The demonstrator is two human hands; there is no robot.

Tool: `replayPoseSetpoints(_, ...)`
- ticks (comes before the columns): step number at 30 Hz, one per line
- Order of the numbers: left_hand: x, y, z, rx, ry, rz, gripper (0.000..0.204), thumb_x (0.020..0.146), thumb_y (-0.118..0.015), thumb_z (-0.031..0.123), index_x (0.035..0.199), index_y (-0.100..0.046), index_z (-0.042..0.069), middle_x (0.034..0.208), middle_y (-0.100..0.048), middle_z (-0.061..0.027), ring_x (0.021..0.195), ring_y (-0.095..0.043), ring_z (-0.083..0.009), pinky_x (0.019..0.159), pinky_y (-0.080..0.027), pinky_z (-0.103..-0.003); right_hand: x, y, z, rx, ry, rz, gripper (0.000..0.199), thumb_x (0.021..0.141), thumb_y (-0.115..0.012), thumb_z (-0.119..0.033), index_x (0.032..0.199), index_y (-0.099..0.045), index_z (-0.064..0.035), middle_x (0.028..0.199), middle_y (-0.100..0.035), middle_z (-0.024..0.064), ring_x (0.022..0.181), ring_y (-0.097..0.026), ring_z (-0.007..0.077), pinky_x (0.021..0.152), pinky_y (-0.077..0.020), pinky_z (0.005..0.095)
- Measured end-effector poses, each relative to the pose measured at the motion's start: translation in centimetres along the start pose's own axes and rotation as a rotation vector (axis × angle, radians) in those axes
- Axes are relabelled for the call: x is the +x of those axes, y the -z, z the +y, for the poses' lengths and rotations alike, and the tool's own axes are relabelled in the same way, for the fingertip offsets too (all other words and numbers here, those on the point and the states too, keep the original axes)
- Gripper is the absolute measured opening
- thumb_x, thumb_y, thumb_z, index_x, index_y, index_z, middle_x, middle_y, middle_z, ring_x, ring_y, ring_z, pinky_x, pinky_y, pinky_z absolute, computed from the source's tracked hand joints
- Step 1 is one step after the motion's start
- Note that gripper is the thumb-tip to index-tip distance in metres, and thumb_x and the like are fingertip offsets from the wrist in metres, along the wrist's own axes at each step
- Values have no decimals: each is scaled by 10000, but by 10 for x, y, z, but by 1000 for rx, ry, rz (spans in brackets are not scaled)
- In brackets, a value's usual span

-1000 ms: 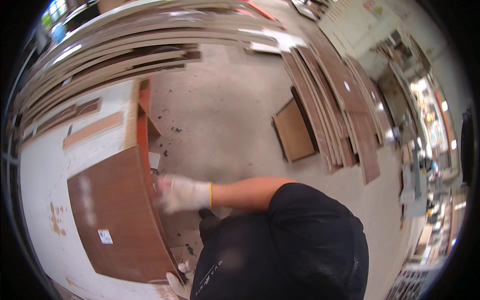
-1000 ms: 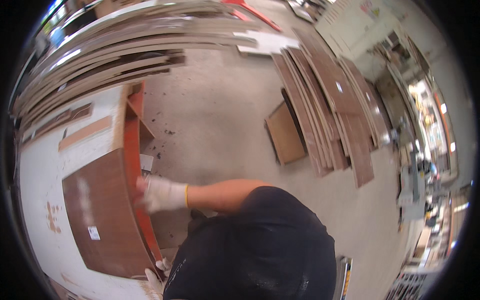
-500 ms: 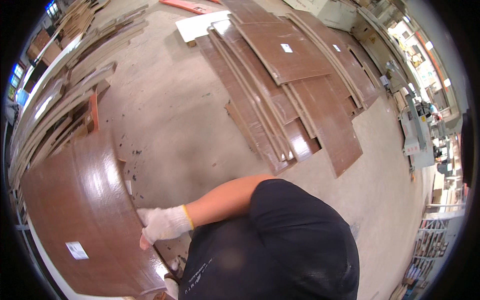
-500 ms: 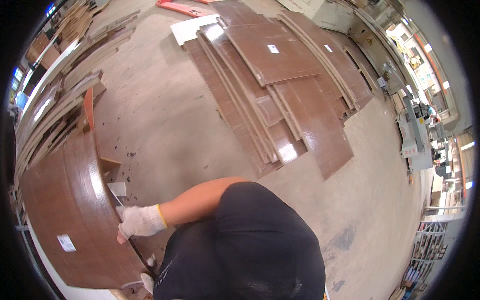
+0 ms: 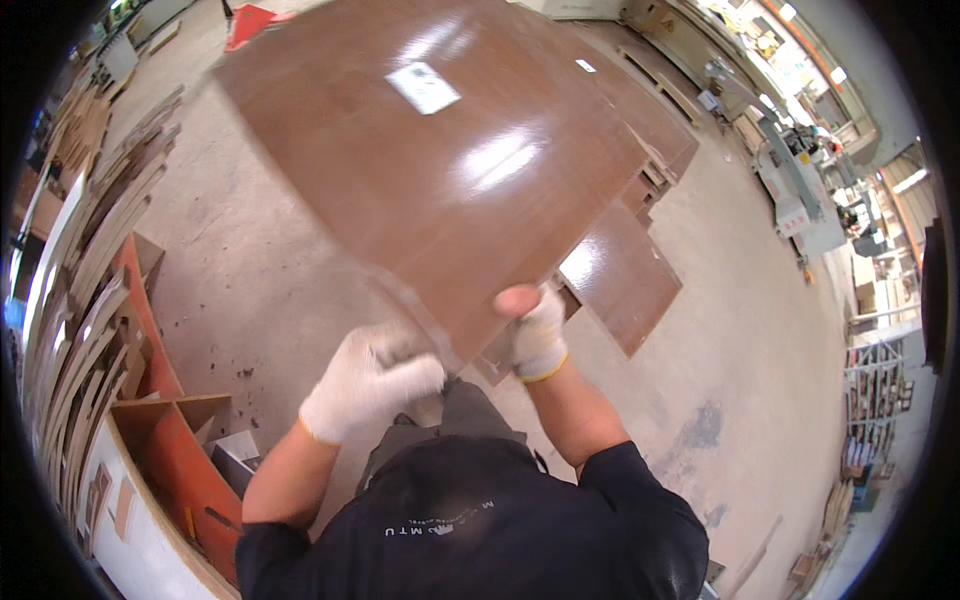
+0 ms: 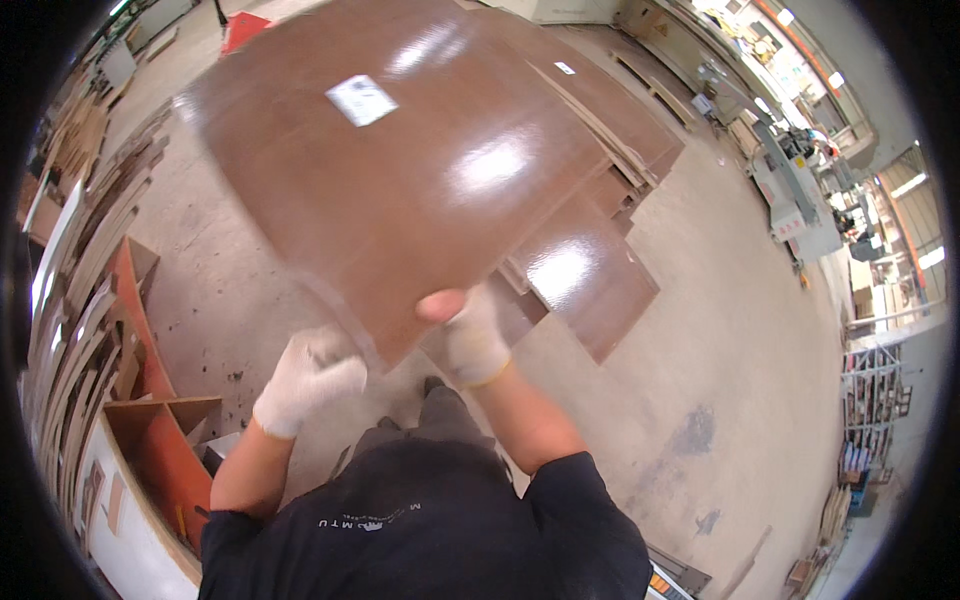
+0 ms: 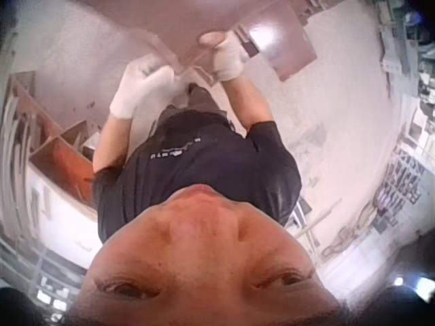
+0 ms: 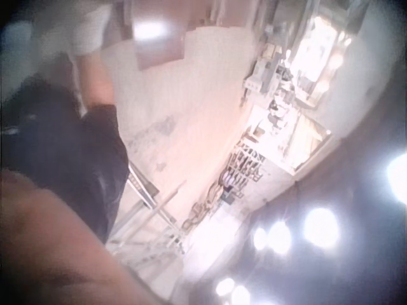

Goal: The person repeatedly picks up brown wood panels from a pile, carries them to a workbench, and stacks them. They also handle smaller offcut pieces, placing them on the bench or floor.

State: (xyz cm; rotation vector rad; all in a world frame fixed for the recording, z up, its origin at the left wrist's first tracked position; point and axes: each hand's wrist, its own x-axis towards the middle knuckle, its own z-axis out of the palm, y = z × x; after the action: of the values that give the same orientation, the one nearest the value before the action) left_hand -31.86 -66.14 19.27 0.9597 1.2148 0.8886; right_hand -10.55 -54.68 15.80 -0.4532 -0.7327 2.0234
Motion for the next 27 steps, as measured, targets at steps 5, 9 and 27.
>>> replayPoseSetpoints(5, 124, 33, -18, 202, 61, 215, 433, 970, -728, 292, 1252, -709, -37, 1134, -765, -109, 1089, -727, -220, 971, -552, -354, 92, 108, -81, 40, 238, 339, 560, 704, -616, -63, 1259, -628, 7, 1210, -702, 154, 1171, -658, 398, 1126, -503, 567)
replayPoseSetpoints(9, 203, 50, -20, 651, -117, 574, 512, 948, -747, 346, 1302, -682, -19, 1206, -740, -178, 1143, -704, -333, 1027, -538, -430, 194, 185, -143, 104, 292, 359, 478, 731, -617, -67, 1203, -614, 5, 1235, -685, 155, 1184, -641, 400, 1137, -495, 555)
replayPoseSetpoints(27, 347, 14, 2, 1391, -232, 426, 831, 952, -649, 571, 1543, -462, 18, 1631, -392, -256, 1562, -270, -477, 1306, -135, -629, 394, 320, -328, -2127, 22, 923, 626, 917, -617, -529, 1171, -751, 27, 1247, -711, 311, 1206, -658, 497, 1045, -503, 531)
